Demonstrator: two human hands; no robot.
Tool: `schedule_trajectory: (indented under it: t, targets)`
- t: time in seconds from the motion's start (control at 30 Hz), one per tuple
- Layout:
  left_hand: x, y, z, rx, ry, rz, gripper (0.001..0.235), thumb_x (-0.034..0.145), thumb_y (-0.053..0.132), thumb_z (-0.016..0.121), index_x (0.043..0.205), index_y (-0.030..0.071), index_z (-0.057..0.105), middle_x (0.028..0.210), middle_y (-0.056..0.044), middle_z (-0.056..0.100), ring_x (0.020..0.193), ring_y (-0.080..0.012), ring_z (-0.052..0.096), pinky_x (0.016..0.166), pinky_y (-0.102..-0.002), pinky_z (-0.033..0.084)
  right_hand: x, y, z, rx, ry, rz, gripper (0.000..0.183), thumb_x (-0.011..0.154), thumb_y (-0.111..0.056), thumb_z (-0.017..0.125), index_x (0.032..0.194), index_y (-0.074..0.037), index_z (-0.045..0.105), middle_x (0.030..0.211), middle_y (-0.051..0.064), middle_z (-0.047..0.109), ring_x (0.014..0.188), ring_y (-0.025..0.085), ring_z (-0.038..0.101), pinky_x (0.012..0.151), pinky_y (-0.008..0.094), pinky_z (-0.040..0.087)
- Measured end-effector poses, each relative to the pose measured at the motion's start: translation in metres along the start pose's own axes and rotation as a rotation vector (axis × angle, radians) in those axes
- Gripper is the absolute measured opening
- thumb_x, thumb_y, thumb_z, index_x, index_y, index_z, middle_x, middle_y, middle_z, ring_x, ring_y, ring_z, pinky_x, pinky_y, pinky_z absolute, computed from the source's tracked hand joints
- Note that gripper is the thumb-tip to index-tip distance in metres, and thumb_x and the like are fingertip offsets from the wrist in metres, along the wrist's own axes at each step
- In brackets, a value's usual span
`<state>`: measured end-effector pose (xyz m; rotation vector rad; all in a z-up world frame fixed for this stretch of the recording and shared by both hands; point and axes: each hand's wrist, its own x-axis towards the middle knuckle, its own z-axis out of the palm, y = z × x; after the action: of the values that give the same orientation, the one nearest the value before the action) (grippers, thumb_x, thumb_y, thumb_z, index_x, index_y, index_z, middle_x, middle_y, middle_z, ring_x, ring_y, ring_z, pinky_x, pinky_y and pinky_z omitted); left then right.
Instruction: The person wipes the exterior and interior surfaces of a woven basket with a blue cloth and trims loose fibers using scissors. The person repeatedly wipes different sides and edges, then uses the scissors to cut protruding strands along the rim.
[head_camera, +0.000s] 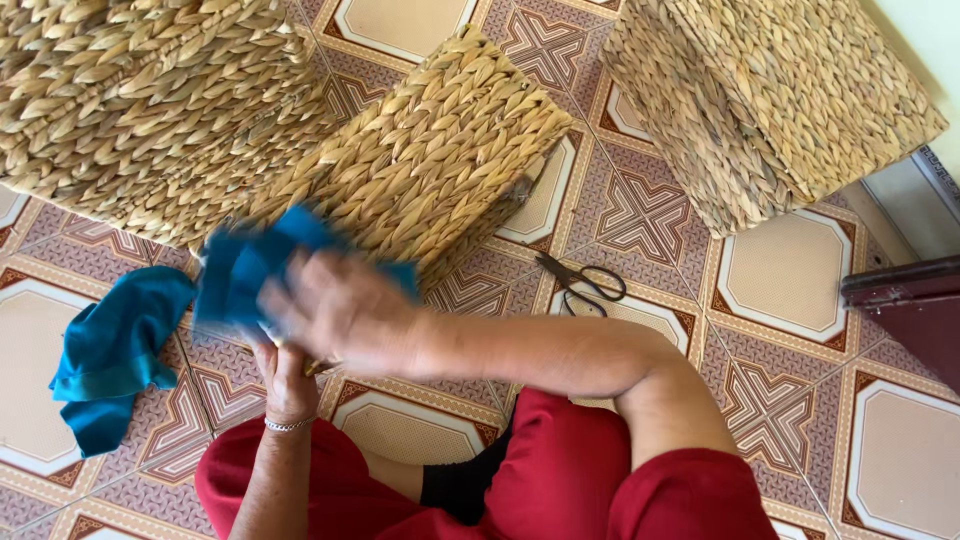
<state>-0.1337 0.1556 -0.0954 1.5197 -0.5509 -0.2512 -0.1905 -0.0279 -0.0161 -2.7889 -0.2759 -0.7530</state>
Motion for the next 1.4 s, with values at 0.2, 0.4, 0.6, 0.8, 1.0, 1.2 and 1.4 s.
schedule_trajectory:
  t: [0.2, 0.4, 0.6, 0.8, 1.0, 1.2, 1.4]
  targets:
    - [-0.006, 0.004, -0.002, -0.124, -0.010, -0.108, 0.099, 0.090, 0.017, 0.052, 0.170, 0.012, -0.006, 0.176, -0.014, 0.012, 0.156, -0.0276, 0.023, 0.127, -0.038, 0.019, 0.018, 0.032, -0.021, -0.011, -0.107, 0.081, 0.018, 0.100, -0.014, 0.054, 0.116, -0.018, 0.061, 0.105, 0.007, 0.062, 0.090, 0.021, 0.061, 0.074, 0.035, 0.057]
    - [0.003, 0.028, 0.009, -0.162, 0.032, -0.098, 0.102, 0.087, 0.015, 0.053, 0.170, 0.015, -0.006, 0.175, -0.011, 0.017, 0.153, -0.0256, 0.030, 0.125, -0.036, 0.025, -0.021, 0.230, -0.065, -0.535, -0.024, 0.623, 0.045, 0.106, -0.032, 0.046, 0.150, -0.031, 0.049, 0.103, 0.013, 0.066, 0.083, 0.025, 0.065, 0.059, 0.037, 0.059]
    - [0.000, 0.013, 0.002, -0.302, 0.063, -0.242, 0.104, 0.082, 0.014, 0.051, 0.166, 0.019, -0.009, 0.167, -0.008, 0.021, 0.118, -0.0251, 0.038, 0.097, -0.035, 0.037, 0.016, 0.141, -0.023, -0.328, -0.168, 0.578, 0.026, 0.112, -0.007, 0.049, 0.136, 0.000, 0.056, 0.098, 0.012, 0.056, 0.077, 0.021, 0.057, 0.049, 0.032, 0.054]
    - [-0.001, -0.032, -0.013, 0.252, -0.039, 0.009, 0.098, 0.095, 0.012, 0.056, 0.172, 0.024, -0.002, 0.165, -0.011, 0.031, 0.133, -0.0289, 0.038, 0.110, -0.037, 0.038, 0.008, -0.053, -0.016, 0.101, -0.109, -0.214, 0.043, 0.090, -0.009, 0.061, 0.132, -0.002, 0.059, 0.115, 0.021, 0.060, 0.092, 0.027, 0.054, 0.072, 0.038, 0.051]
    - [-0.008, -0.010, -0.012, -0.251, 0.021, -0.256, 0.106, 0.089, 0.015, 0.055, 0.173, 0.021, -0.011, 0.155, -0.012, 0.039, 0.102, -0.0255, 0.037, 0.088, -0.033, 0.041, -0.021, 0.067, -0.011, -0.236, 0.005, -0.009, 0.060, 0.090, 0.003, 0.070, 0.144, -0.020, 0.057, 0.121, 0.008, 0.065, 0.082, 0.018, 0.061, 0.061, 0.028, 0.056]
    - [0.002, 0.016, 0.003, -0.164, -0.003, -0.057, 0.101, 0.093, 0.019, 0.054, 0.171, 0.016, -0.009, 0.179, -0.012, 0.011, 0.156, -0.0241, 0.028, 0.125, -0.034, 0.027, -0.040, 0.232, -0.075, -0.822, 0.040, 0.455, 0.060, 0.079, -0.038, 0.070, 0.136, -0.023, 0.057, 0.092, 0.000, 0.067, 0.078, 0.024, 0.061, 0.054, 0.039, 0.054]
    - [0.000, 0.007, 0.000, -0.123, 0.046, -0.136, 0.101, 0.086, 0.023, 0.050, 0.169, 0.016, -0.007, 0.176, -0.013, 0.013, 0.145, -0.0261, 0.034, 0.116, -0.037, 0.032, -0.020, 0.081, -0.020, -0.810, 0.040, 0.121, 0.045, 0.092, -0.007, 0.064, 0.134, 0.006, 0.057, 0.099, 0.011, 0.057, 0.089, 0.021, 0.054, 0.064, 0.030, 0.054]
